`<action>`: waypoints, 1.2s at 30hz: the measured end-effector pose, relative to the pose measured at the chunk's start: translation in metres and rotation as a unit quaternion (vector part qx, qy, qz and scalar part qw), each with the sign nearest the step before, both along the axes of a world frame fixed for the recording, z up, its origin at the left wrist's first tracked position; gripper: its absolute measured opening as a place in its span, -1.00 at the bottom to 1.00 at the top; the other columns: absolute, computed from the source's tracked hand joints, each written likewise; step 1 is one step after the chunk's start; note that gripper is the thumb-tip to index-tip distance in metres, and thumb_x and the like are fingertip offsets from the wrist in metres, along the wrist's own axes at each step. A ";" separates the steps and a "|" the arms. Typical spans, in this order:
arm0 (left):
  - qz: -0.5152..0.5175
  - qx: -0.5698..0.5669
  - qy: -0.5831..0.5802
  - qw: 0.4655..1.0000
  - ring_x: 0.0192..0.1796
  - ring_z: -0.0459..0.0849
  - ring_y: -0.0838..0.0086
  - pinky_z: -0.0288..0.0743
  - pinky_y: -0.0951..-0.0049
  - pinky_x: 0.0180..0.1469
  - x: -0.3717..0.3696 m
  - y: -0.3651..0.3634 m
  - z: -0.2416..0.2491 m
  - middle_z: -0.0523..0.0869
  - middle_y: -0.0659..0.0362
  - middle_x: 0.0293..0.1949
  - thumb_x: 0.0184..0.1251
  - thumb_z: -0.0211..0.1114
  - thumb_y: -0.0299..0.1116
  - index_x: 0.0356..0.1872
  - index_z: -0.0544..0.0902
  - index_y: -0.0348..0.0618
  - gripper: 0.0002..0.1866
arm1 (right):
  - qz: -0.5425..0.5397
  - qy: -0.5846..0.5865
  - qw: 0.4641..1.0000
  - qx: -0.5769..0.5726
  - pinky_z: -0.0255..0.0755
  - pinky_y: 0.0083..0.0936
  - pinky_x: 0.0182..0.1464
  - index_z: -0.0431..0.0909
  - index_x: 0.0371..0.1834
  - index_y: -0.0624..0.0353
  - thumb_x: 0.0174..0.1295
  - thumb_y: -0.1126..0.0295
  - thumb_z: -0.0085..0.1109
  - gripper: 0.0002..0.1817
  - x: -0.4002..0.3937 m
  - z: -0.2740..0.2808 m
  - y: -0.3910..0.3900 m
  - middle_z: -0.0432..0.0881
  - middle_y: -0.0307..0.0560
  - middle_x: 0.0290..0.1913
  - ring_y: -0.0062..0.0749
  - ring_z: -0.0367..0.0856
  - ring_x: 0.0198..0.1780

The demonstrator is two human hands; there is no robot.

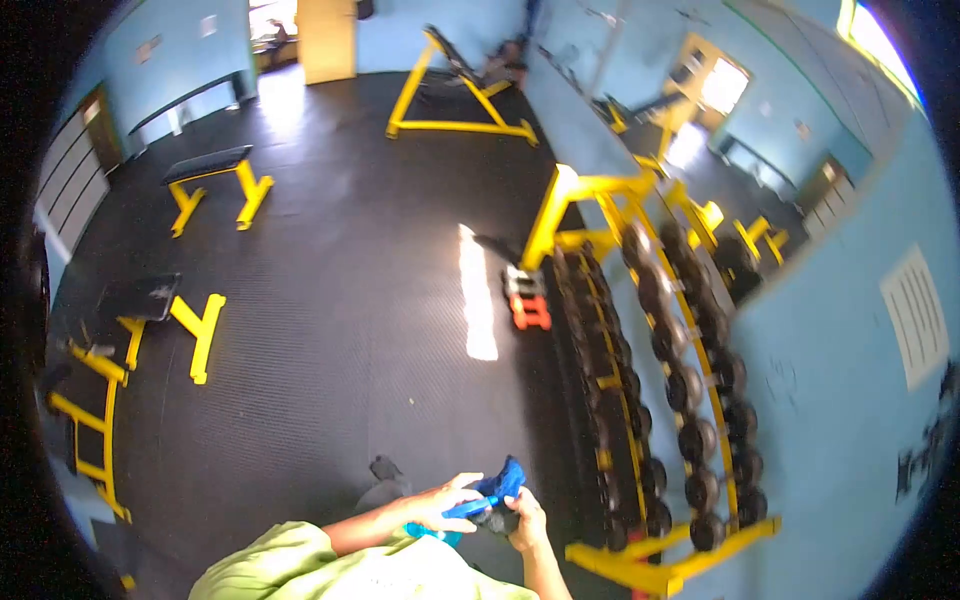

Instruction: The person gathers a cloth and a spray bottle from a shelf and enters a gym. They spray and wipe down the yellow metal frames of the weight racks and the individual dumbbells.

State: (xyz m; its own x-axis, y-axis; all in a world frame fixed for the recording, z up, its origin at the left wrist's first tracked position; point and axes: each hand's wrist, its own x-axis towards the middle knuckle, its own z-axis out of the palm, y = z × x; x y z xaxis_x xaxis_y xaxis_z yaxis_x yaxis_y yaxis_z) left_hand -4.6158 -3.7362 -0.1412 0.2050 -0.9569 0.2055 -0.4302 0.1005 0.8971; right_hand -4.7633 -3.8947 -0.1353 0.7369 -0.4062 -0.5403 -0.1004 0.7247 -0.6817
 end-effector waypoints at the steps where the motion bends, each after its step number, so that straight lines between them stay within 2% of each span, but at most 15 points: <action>1: 0.027 -0.005 -0.009 1.000 0.14 0.49 0.10 0.39 0.16 0.13 0.034 0.005 0.007 0.51 -0.07 0.05 0.06 0.43 -0.12 0.13 0.53 0.01 -0.44 | 0.020 -0.004 0.999 0.033 0.50 -0.27 0.01 0.52 -0.13 0.18 0.08 0.31 0.14 -0.70 0.038 0.009 0.001 0.63 -0.10 -0.19 -0.27 0.60 -0.14; 4: 0.025 0.144 0.125 0.981 0.10 0.49 0.14 0.37 0.19 0.13 0.122 0.043 0.041 0.51 -0.07 0.04 0.06 0.43 -0.06 0.14 0.54 0.02 -0.41 | 0.103 -0.013 0.992 0.072 0.52 -0.28 -0.05 0.60 -0.21 0.20 0.12 0.19 0.12 -0.69 0.146 0.022 0.017 0.69 -0.07 -0.26 -0.25 0.64 -0.25; 6: 0.065 0.081 0.120 0.987 0.01 0.55 0.21 0.41 0.24 0.07 0.171 0.070 0.043 0.56 0.00 -0.06 0.10 0.41 -0.07 0.14 0.53 -0.04 -0.42 | 0.145 -0.016 0.987 0.069 0.51 -0.35 -0.09 0.62 -0.23 0.22 0.14 0.22 0.19 -0.71 0.215 0.026 0.028 0.69 -0.09 -0.29 -0.33 0.63 -0.29; 8: 0.128 0.070 0.073 0.987 -0.11 0.60 0.26 0.46 0.29 -0.04 0.216 0.091 0.055 0.59 0.07 -0.15 0.13 0.40 -0.09 0.13 0.53 -0.09 -0.44 | 0.211 -0.040 0.967 -0.141 0.48 -0.44 -0.13 0.64 -0.27 0.24 0.13 0.34 0.26 -0.80 0.278 0.048 0.043 0.68 -0.13 -0.34 -0.45 0.60 -0.32; 10: 0.181 0.063 0.044 0.981 -0.20 0.61 0.27 0.48 0.31 -0.14 0.254 0.112 0.065 0.57 0.09 -0.21 0.14 0.40 -0.12 0.11 0.55 -0.10 -0.47 | 0.202 -0.063 0.956 -0.204 0.41 -0.53 -0.17 0.66 -0.34 0.24 0.08 0.50 0.28 -0.91 0.332 0.058 0.057 0.67 -0.17 -0.35 -0.55 0.56 -0.33; 14: 0.325 0.042 0.005 0.945 -0.29 0.58 0.27 0.50 0.29 -0.21 0.318 0.140 0.075 0.50 0.09 -0.30 0.12 0.41 -0.17 0.04 0.58 -0.10 -0.54 | 0.153 -0.218 0.948 -0.174 0.45 -0.52 -0.14 0.64 -0.36 0.24 0.04 0.65 0.22 -0.89 0.420 0.046 0.051 0.66 -0.16 -0.27 -0.49 0.58 -0.29; 18: 0.366 0.064 0.025 0.928 -0.35 0.56 0.29 0.45 0.30 -0.29 0.379 0.152 0.074 0.50 0.12 -0.37 0.09 0.43 -0.21 -0.17 0.61 -0.19 -0.64 | 0.189 -0.153 0.945 -0.217 0.49 -0.52 -0.14 0.52 -0.36 0.20 -0.06 0.76 0.24 -0.76 0.507 0.058 0.038 0.61 -0.19 -0.36 -0.51 0.57 -0.28; 20: 0.352 0.098 0.021 0.931 -0.35 0.56 0.27 0.43 0.29 -0.31 0.420 0.152 0.060 0.49 0.09 -0.38 0.07 0.44 -0.20 -0.24 0.60 -0.22 -0.66 | 0.315 -0.174 0.858 -0.367 0.47 -0.54 -0.13 0.51 -0.36 0.21 -0.06 0.71 0.29 -0.77 0.558 0.038 0.023 0.58 -0.21 -0.37 -0.53 0.56 -0.27; 25: 0.367 0.100 0.020 0.924 -0.28 0.59 0.22 0.46 0.29 -0.19 0.548 0.132 0.060 0.55 0.09 -0.32 0.06 0.43 -0.20 -0.19 0.62 -0.25 -0.62 | 0.405 -0.171 0.838 -0.324 0.42 -0.59 -0.22 0.49 -0.29 0.22 0.05 0.66 0.22 -0.81 0.701 0.014 0.016 0.55 -0.26 -0.37 -0.60 0.50 -0.30; 28: 0.426 0.101 0.042 0.898 -0.22 0.61 0.21 0.48 0.30 -0.10 0.630 0.123 0.099 0.61 0.09 -0.28 0.04 0.44 -0.23 -0.11 0.63 -0.24 -0.58 | 0.449 -0.175 0.845 -0.232 0.40 -0.63 -0.26 0.46 -0.23 0.22 0.09 0.66 0.17 -0.80 0.798 0.066 0.011 0.55 -0.27 -0.37 -0.62 0.49 -0.30; 29: 0.432 0.081 0.020 0.898 -0.21 0.62 0.22 0.49 0.31 -0.09 0.658 0.120 0.121 0.62 0.08 -0.29 0.04 0.44 -0.24 -0.10 0.63 -0.24 -0.58 | 0.504 -0.200 0.800 -0.257 0.41 -0.66 -0.28 0.44 -0.13 0.25 0.18 0.64 0.14 -0.79 0.832 0.092 0.004 0.56 -0.21 -0.36 -0.62 0.48 -0.32; 30: 0.440 0.060 0.003 0.896 -0.20 0.62 0.23 0.49 0.32 -0.08 0.685 0.115 0.143 0.64 0.08 -0.30 0.04 0.44 -0.24 -0.08 0.63 -0.24 -0.58 | 0.512 -0.201 0.795 -0.255 0.41 -0.66 -0.28 0.44 -0.13 0.25 0.18 0.64 0.14 -0.79 0.863 0.134 -0.005 0.56 -0.21 -0.36 -0.62 0.48 -0.32; 32: 0.409 0.058 -0.026 0.910 -0.22 0.62 0.31 0.49 0.35 -0.10 0.737 0.109 0.185 0.63 0.09 -0.24 0.01 0.45 -0.31 -0.19 0.64 -0.27 -0.65 | 0.697 -0.287 0.657 -0.041 0.47 -0.61 -0.30 0.43 -0.04 0.30 0.27 0.56 0.11 -0.78 0.928 0.208 -0.023 0.58 -0.10 -0.33 -0.54 0.54 -0.32; 34: 0.394 0.054 -0.009 0.917 -0.27 0.60 0.31 0.47 0.35 -0.17 0.788 0.095 0.217 0.59 0.08 -0.29 0.04 0.42 -0.32 -0.16 0.63 -0.27 -0.65 | 0.660 -0.414 0.572 0.257 0.57 -0.50 -0.31 0.41 0.05 0.32 0.36 0.49 0.01 -0.76 1.016 0.173 -0.025 0.65 0.05 -0.21 -0.29 0.68 -0.18; 36: 0.393 0.070 -0.072 0.914 -0.31 0.58 0.28 0.45 0.33 -0.24 0.848 0.084 0.217 0.54 0.05 -0.33 0.06 0.42 -0.31 -0.11 0.58 -0.29 -0.61 | 0.531 -0.254 0.808 -0.024 0.54 -0.39 -0.15 0.48 0.00 0.25 0.27 0.40 0.17 -0.72 1.095 0.127 0.007 0.65 0.03 -0.23 -0.17 0.67 -0.11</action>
